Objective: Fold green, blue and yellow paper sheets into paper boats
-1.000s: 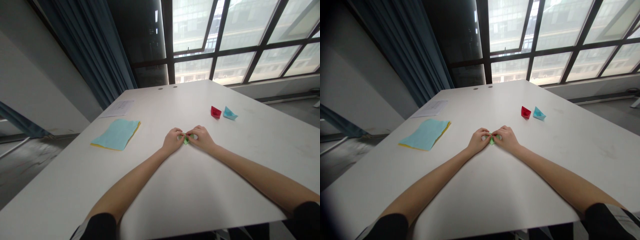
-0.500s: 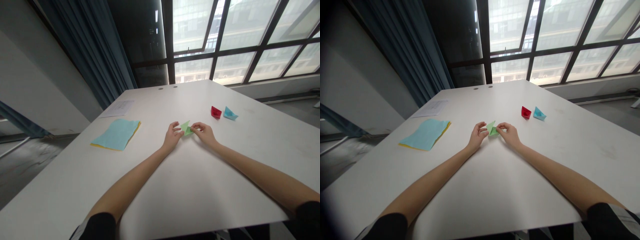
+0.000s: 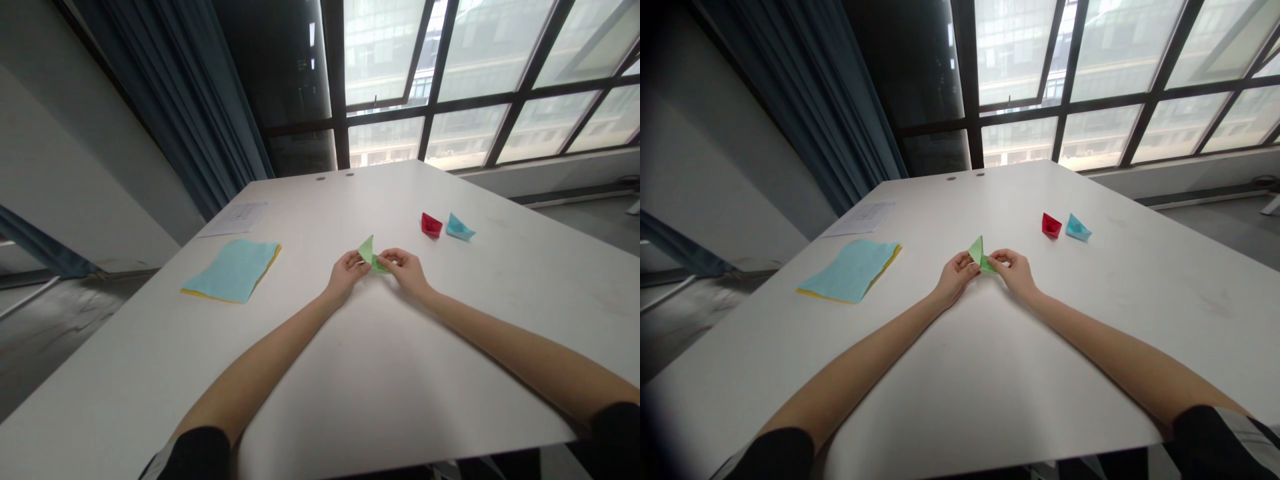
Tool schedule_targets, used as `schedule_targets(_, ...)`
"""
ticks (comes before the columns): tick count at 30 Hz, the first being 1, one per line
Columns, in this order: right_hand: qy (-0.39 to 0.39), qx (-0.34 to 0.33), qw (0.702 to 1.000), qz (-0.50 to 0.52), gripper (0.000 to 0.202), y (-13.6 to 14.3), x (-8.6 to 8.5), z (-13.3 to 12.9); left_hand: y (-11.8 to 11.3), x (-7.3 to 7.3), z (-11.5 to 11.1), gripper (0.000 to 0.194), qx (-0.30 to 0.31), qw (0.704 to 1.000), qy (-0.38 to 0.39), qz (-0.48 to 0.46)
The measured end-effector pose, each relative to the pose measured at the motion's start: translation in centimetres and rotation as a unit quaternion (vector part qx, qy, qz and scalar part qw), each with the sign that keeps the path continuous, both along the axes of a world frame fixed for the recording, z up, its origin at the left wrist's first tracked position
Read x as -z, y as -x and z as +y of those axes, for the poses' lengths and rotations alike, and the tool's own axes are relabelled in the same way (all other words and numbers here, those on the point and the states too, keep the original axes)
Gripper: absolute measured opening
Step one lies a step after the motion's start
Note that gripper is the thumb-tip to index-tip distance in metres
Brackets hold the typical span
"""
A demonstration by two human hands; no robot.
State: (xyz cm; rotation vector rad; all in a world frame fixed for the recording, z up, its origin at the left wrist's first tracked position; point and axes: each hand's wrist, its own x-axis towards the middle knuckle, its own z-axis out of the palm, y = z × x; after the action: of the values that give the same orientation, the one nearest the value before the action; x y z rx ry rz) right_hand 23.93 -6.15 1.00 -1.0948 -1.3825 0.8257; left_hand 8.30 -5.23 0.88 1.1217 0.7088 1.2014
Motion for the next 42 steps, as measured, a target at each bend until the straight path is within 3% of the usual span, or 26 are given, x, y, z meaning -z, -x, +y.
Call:
schedule_targets(17,0.007,-0.005,0.997,-0.076,0.023,0.7,0.0,-0.7,0.0,0.4,0.2,0.031,-0.019,0.999,0.017,-0.048)
schedule_targets(25,0.021,-0.015,1.0,0.0,0.037,0.5,-0.1,-0.4,0.1,0.1,-0.1,0.033,0.018,0.998,0.031,0.044)
schedule_targets(31,0.033,-0.059,0.995,0.067,0.029,0.7,0.1,-0.2,-0.1,-0.5,-0.8,0.034,0.038,0.994,0.03,0.1)
schedule_targets(37,0.035,-0.004,0.991,0.127,0.024,0.4,0.2,0.2,-0.1,-0.3,-0.5,0.036,0.016,0.994,0.039,0.097)
schedule_targets(42,0.08,-0.047,0.984,0.151,0.026,0.8,0.3,0.1,-0.1,-0.3,-0.6,0.037,0.033,0.994,0.036,0.097)
